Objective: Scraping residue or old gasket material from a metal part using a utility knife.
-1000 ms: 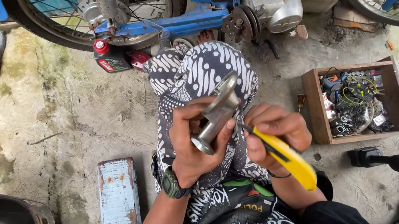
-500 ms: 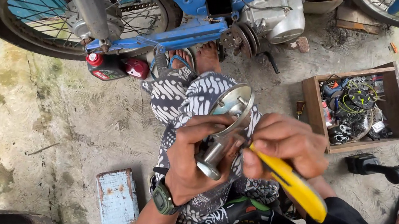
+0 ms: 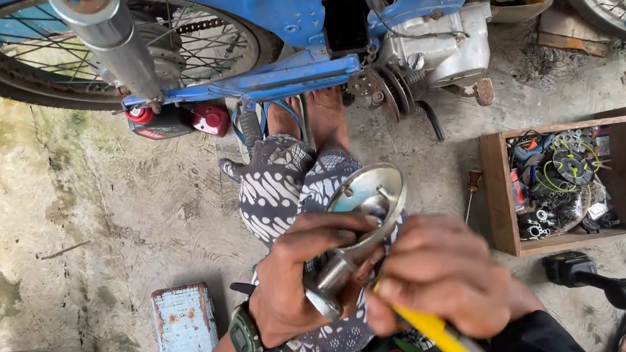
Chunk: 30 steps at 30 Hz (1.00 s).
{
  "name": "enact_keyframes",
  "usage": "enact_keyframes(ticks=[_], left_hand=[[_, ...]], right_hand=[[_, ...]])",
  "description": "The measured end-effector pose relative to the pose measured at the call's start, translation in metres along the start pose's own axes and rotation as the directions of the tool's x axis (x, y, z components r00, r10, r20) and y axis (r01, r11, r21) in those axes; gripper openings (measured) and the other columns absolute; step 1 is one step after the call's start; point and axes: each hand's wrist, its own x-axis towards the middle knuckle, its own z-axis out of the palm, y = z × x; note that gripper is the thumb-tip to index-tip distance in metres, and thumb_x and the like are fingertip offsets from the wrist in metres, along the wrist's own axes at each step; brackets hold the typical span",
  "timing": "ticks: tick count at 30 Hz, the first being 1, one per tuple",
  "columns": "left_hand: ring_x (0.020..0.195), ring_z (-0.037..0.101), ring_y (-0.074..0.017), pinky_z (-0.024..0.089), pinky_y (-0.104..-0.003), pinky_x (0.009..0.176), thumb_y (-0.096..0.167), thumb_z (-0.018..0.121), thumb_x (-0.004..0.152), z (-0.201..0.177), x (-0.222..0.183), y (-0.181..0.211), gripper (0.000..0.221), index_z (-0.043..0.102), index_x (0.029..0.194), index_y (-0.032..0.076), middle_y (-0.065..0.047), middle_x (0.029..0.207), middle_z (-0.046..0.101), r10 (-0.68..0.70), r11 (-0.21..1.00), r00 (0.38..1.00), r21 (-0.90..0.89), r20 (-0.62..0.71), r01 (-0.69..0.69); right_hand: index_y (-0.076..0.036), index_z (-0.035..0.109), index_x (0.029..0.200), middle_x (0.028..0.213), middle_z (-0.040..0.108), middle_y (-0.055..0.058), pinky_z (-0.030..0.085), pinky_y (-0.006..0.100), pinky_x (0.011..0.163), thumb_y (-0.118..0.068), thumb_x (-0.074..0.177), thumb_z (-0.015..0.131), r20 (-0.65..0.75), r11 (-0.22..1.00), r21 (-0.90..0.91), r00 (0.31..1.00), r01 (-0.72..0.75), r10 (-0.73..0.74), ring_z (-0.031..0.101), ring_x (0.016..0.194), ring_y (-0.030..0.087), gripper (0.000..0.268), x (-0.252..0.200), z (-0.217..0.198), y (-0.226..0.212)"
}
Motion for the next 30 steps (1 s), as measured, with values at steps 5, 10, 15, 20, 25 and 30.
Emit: enact_keyframes(ticks=[5,10,15,20,25,30], left_hand=[[0.104,0.075,-0.0328,0.07,-0.036,0.088,0.002,0.069,0.096,0.0,0.009,-0.008,0.031,0.043,0.113,-0.004,-0.026,0.108,0.067,-0.035,0.999,0.999,-0.029,-0.029,0.035],[0.105,0.075,-0.0339,0.069,-0.035,0.086,0.005,0.069,0.097,0.003,0.006,-0.018,0.032,0.042,0.112,-0.004,-0.027,0.107,0.067,-0.062,0.998,0.998,-0.027,-0.031,0.061],[0.103,0.075,-0.035,0.069,-0.038,0.087,0.004,0.067,0.097,0.002,0.005,-0.015,0.029,0.044,0.111,-0.004,-0.027,0.105,0.066,-0.059,0.998,0.997,-0.035,-0.056,0.057],[0.094,0.078,-0.0309,0.071,-0.032,0.075,0.009,0.07,0.095,0.01,-0.006,-0.013,0.031,0.045,0.108,-0.004,-0.02,0.098,0.067,-0.005,0.995,0.993,0.103,-0.114,0.016],[0.096,0.077,-0.0304,0.067,-0.033,0.075,0.009,0.07,0.096,0.011,-0.015,0.003,0.031,0.045,0.109,-0.002,-0.023,0.101,0.07,-0.056,0.995,0.992,0.078,-0.111,0.065],[0.101,0.075,-0.0365,0.069,-0.035,0.08,0.021,0.069,0.094,0.02,-0.044,-0.001,0.043,0.04,0.115,-0.003,-0.025,0.105,0.066,0.023,0.994,0.997,0.105,-0.068,-0.016]], right_hand=[[-0.015,0.058,0.094,0.071,0.07,-0.001,0.054,0.025,0.055,-0.014,0.087,0.081,0.119,0.988,-0.029,0.981,-0.151,0.153,0.062,0.059,0.01,0.023,-0.006,-0.014,0.011],[-0.009,0.061,0.097,0.077,0.073,0.004,0.058,0.028,0.059,-0.011,0.088,0.08,0.143,0.988,0.01,0.978,-0.154,0.151,0.069,0.061,0.011,0.021,-0.003,-0.008,0.015],[-0.007,0.062,0.089,0.067,0.066,0.005,0.043,0.026,0.046,-0.016,0.091,0.074,-0.059,1.0,-0.018,0.998,-0.001,0.0,0.059,0.05,0.011,0.015,-0.001,0.015,0.017],[-0.012,0.062,0.087,0.07,0.07,0.001,0.047,0.023,0.048,-0.012,0.086,0.076,-0.01,0.993,-0.073,0.996,-0.089,0.088,0.061,0.053,0.009,0.014,-0.007,0.006,0.011],[-0.015,0.061,0.088,0.069,0.07,-0.003,0.046,0.023,0.051,-0.015,0.087,0.075,0.026,0.995,-0.055,0.996,-0.087,0.089,0.059,0.055,0.006,0.014,-0.019,-0.002,-0.002],[-0.011,0.06,0.08,0.066,0.069,0.003,0.048,0.024,0.044,-0.014,0.088,0.072,0.013,0.994,-0.081,0.997,0.075,-0.074,0.06,0.048,0.008,0.015,-0.027,0.004,-0.018]])
